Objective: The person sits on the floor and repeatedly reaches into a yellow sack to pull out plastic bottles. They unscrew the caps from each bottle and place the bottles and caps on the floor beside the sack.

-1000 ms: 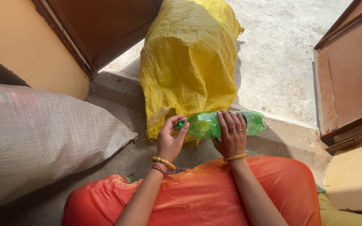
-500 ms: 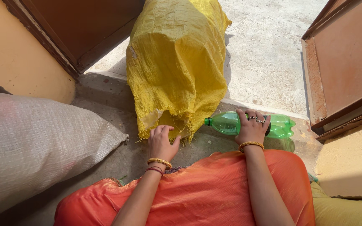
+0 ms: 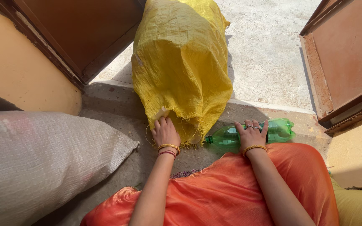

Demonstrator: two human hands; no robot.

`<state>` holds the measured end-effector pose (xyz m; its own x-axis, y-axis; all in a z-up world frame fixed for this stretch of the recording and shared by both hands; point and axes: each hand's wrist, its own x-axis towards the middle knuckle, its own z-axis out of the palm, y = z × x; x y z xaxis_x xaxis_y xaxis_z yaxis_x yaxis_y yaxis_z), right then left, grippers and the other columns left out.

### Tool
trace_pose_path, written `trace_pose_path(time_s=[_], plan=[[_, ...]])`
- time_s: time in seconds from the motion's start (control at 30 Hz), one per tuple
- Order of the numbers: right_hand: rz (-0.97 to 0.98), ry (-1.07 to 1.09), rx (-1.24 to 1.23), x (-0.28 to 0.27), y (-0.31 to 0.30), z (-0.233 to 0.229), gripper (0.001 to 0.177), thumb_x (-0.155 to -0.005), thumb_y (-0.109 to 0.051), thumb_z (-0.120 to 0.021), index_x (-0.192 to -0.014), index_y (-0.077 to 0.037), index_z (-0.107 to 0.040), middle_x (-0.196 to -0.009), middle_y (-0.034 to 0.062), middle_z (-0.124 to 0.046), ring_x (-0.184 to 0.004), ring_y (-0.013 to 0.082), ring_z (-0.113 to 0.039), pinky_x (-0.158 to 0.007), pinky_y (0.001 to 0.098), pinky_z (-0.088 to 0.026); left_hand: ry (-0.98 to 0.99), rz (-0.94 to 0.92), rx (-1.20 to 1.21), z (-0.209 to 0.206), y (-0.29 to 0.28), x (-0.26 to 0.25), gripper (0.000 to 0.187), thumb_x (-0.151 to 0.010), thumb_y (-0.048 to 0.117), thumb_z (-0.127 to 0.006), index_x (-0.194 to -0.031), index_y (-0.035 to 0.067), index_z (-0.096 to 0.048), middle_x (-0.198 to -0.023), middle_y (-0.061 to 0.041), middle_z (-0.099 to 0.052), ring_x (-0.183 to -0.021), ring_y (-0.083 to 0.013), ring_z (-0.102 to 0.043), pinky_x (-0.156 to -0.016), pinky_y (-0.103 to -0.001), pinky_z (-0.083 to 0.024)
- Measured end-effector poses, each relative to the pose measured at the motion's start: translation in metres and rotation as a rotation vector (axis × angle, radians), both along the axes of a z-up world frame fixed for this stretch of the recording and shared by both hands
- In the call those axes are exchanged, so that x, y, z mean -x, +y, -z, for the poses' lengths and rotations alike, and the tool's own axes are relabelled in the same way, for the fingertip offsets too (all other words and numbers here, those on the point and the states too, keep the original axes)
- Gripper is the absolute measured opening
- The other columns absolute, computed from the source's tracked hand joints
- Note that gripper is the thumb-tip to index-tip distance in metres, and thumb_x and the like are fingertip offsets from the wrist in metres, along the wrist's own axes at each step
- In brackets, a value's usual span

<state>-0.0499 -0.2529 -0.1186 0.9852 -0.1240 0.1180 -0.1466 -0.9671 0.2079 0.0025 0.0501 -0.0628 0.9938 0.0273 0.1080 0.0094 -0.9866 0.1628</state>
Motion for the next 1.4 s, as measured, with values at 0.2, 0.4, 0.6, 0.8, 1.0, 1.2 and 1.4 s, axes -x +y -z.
trace_pose_path(time_s=[0.2, 0.4, 0.6, 0.8, 1.0, 1.2, 1.4], plan=[[0.203, 0.339, 0.019, 0.004, 0.035, -0.035, 0.100, -0.076, -0.032, -0.084, -0.158, -0.032, -0.027, -0.165, 0.0050, -0.028, -0.153, 0.0305, -0.024, -0.119, 0.0683, 0.000, -0.315, 0.029, 0.378, -0.014, 0.045, -0.026, 0.049, -0.091, 0.016, -0.072, -0.134, 0.001, -0.056, -0.130, -0.017, -0.059, -0.122, -0.0345, -0.056, -0.106, -0.044, -0.047], [0.123, 0.398, -0.162, 0.019, 0.079, -0.081, 0.119, -0.068, -0.052, -0.090, -0.161, -0.027, -0.020, -0.167, 0.0078, -0.021, -0.155, 0.0307, -0.016, -0.122, 0.0623, 0.000, -0.417, -0.160, 0.716, -0.014, 0.057, -0.026, 0.051, -0.084, 0.015, -0.075, -0.130, 0.000, -0.059, -0.132, -0.020, -0.060, -0.126, -0.0381, -0.056, -0.108, -0.047, -0.045], [-0.180, -0.071, -0.182, 0.026, 0.088, -0.063, 0.095, -0.073, -0.048, -0.083, -0.152, -0.021, -0.038, -0.158, 0.0128, -0.036, -0.149, 0.0333, -0.028, -0.123, 0.0600, -0.011, -0.315, -0.155, 0.641, -0.017, 0.056, -0.028, 0.059, -0.079, 0.017, -0.077, -0.132, 0.000, -0.057, -0.135, -0.023, -0.058, -0.128, -0.0402, -0.054, -0.108, -0.046, -0.043], [-0.404, -0.178, -0.670, 0.004, 0.128, -0.053, 0.072, -0.078, -0.050, -0.077, -0.144, -0.027, -0.057, -0.152, 0.0264, -0.041, -0.141, 0.0475, -0.037, -0.116, 0.0536, -0.033, -0.312, -0.004, 0.490, -0.101, 0.079, -0.023, 0.049, -0.082, 0.017, -0.076, -0.127, 0.001, -0.065, -0.124, -0.023, -0.068, -0.118, -0.0391, -0.064, -0.102, -0.045, -0.051], [-0.397, -0.027, -0.696, -0.064, 0.153, -0.040, 0.070, -0.087, -0.061, -0.072, -0.140, -0.017, -0.058, -0.160, 0.0394, -0.018, -0.147, 0.0560, -0.023, -0.119, 0.0525, -0.032, -0.388, 0.118, 1.270, -0.113, 0.080, 0.017, 0.049, -0.089, 0.016, -0.066, -0.135, 0.002, -0.059, -0.118, -0.016, -0.073, -0.102, -0.0276, -0.075, -0.086, -0.035, -0.060], [-0.361, -0.473, -0.760, -0.127, 0.128, -0.099, 0.075, -0.089, -0.041, -0.071, -0.147, 0.000, -0.047, -0.166, 0.0298, -0.015, -0.149, 0.0519, -0.020, -0.116, 0.0559, -0.030, -0.449, 0.102, 0.933, -0.048, 0.083, 0.022, 0.052, -0.096, 0.024, -0.065, -0.140, -0.001, -0.053, -0.139, -0.022, -0.058, -0.121, -0.0345, -0.062, -0.090, -0.041, -0.055], [-0.447, -0.721, -0.384, -0.138, 0.114, -0.173, 0.048, -0.083, -0.002, -0.064, -0.131, 0.001, -0.058, -0.175, 0.0165, -0.012, -0.156, 0.0370, -0.029, -0.122, 0.0477, -0.043, -0.715, 0.043, 0.471, -0.072, 0.058, 0.013, 0.054, -0.097, 0.025, -0.066, -0.144, 0.004, -0.053, -0.139, -0.020, -0.049, -0.129, -0.0345, -0.045, -0.107, -0.047, -0.040]])
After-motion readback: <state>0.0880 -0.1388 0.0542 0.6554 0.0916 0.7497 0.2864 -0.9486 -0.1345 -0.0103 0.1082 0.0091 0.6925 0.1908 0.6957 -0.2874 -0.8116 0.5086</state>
